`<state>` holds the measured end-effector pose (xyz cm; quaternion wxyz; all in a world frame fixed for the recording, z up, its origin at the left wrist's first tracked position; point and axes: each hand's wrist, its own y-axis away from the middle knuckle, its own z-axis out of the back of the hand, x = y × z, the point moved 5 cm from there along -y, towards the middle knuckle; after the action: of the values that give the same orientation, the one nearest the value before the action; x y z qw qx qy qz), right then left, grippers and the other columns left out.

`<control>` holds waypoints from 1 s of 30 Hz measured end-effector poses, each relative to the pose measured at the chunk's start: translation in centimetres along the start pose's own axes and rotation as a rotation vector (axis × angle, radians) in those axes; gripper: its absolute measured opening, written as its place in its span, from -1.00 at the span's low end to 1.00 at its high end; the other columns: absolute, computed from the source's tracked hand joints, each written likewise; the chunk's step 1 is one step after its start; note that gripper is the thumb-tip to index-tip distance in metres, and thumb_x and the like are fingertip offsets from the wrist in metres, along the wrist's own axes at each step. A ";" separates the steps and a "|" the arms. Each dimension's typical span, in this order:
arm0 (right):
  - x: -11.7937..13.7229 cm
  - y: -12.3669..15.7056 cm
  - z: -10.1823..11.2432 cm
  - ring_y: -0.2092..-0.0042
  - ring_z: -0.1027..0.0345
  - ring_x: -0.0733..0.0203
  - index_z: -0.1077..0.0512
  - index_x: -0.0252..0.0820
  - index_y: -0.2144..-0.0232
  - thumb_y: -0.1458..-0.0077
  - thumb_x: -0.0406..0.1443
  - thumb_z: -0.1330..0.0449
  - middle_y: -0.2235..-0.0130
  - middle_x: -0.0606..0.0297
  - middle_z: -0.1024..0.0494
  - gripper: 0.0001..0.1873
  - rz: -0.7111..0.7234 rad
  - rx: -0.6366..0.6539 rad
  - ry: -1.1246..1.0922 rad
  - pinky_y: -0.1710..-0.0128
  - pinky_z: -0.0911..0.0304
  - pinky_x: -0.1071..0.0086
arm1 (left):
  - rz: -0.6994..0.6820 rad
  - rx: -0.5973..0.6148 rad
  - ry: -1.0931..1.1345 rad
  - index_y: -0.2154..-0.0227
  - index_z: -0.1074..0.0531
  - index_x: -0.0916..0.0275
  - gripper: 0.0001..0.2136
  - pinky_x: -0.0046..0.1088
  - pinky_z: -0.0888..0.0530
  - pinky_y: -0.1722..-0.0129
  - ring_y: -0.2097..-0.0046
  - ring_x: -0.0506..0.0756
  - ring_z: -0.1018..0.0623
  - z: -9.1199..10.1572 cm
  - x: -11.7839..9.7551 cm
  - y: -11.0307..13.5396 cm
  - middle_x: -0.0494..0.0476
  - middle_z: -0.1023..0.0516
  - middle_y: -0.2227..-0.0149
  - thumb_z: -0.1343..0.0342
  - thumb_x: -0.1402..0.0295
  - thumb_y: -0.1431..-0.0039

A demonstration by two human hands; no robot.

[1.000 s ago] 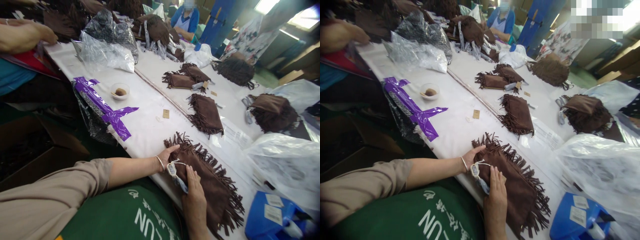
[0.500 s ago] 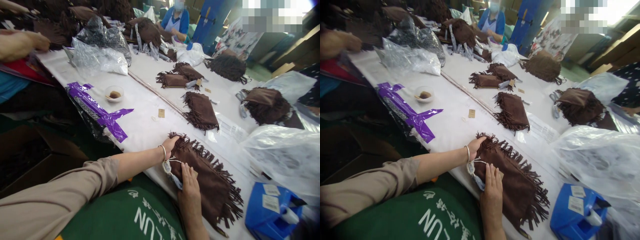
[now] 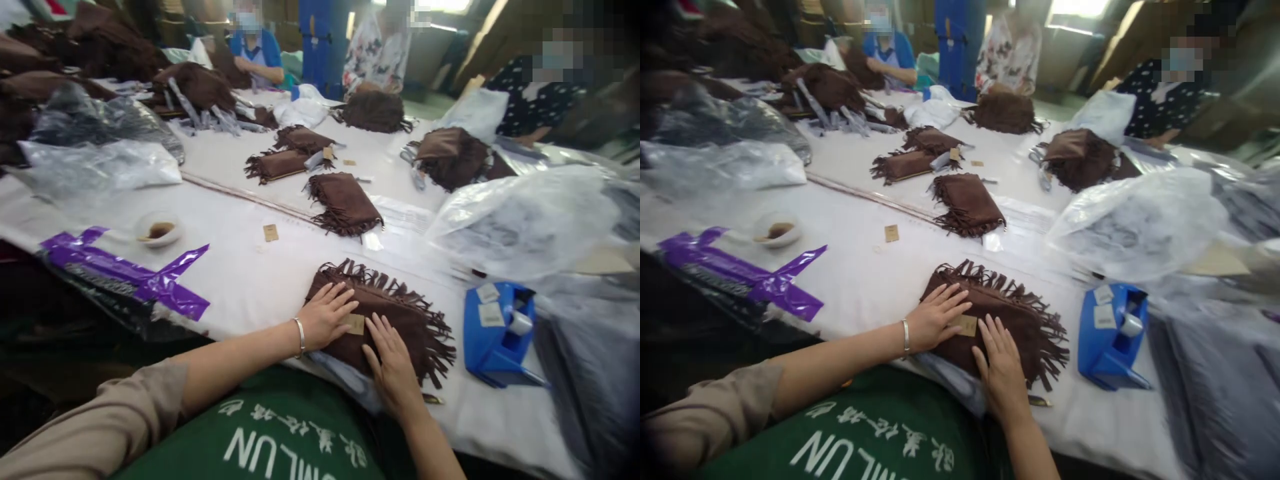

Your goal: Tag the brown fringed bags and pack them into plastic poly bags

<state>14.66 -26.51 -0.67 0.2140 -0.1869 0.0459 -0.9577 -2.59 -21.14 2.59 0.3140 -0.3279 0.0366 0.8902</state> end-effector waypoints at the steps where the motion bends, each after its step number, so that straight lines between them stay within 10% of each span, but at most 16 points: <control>1: -1.6 0.3 0.5 -0.31 0.10 0.08 -0.03 -0.10 -0.26 -0.26 -0.21 0.07 -0.26 0.17 -0.15 -0.47 -0.059 -0.023 0.026 -0.23 0.02 0.01 | -0.007 0.018 -0.048 -0.19 -0.19 0.20 -0.51 -0.06 0.17 -0.30 -0.34 0.23 0.05 -0.1 -0.1 -0.3 0.20 -0.09 -0.28 -0.06 0.28 -0.21; 7: -8.1 5.0 5.3 -0.30 0.10 0.02 -0.23 -0.17 -0.16 -0.21 -0.15 -0.01 -0.23 0.15 -0.22 -0.50 -0.480 -0.344 -0.072 -0.25 0.09 0.01 | -0.161 0.190 -0.187 -0.17 -0.22 0.26 -0.52 -0.05 0.14 -0.30 -0.33 0.25 0.02 -1.7 -2.6 -1.6 0.29 -0.09 -0.28 -0.04 0.20 -0.23; 12: -7.0 12.3 5.3 0.03 -0.41 0.05 -0.33 -0.16 -0.05 -0.20 -0.03 0.01 -0.03 0.11 -0.46 -0.52 -1.005 -0.685 -0.825 -0.04 -0.25 0.07 | -0.309 0.420 -0.121 -0.21 -0.12 0.32 -0.28 -0.04 0.13 -0.29 -0.32 0.30 0.03 -4.6 -5.4 -1.2 0.37 -0.05 -0.28 -0.17 0.08 -0.06; 16: -4.0 14.5 1.6 0.10 -0.47 -0.01 -0.37 -0.31 0.03 -0.12 0.07 -0.04 0.07 -0.02 -0.52 -0.40 -1.220 -0.478 -1.432 0.11 -0.36 0.13 | -0.337 0.476 -0.154 -0.23 -0.07 0.37 -0.30 -0.05 0.12 -0.29 -0.33 0.31 0.06 -6.7 -6.6 -1.6 0.35 0.01 -0.30 -0.11 0.38 0.02; 24: -1.5 10.5 1.3 -0.11 -0.29 0.00 -0.30 -0.34 -0.06 -0.14 0.20 0.24 -0.08 -0.10 -0.39 -0.18 -0.952 -0.147 -1.933 -0.16 -0.11 0.03 | -0.338 0.444 -0.178 -0.19 -0.14 0.39 -0.45 -0.17 -0.05 -0.28 -0.29 0.20 -0.11 -7.2 -7.1 -2.2 0.32 -0.15 -0.25 0.05 0.51 -0.08; 30: -3.2 5.2 2.0 -0.19 -0.17 0.03 -0.21 -0.13 -0.16 -0.12 0.22 0.38 -0.16 0.09 -0.32 -0.16 -0.684 -0.410 -1.966 -0.17 -0.05 -0.05 | -0.328 0.347 -0.121 -0.20 -0.13 0.35 -0.44 -0.25 -0.13 -0.27 -0.28 0.11 -0.15 -5.3 -7.0 -1.0 0.24 -0.18 -0.25 0.08 0.53 -0.07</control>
<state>20.09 -29.87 -0.79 -0.1593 -0.9149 -0.0416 -0.3686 5.07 -25.57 2.86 0.5077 -0.2164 0.1165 0.8257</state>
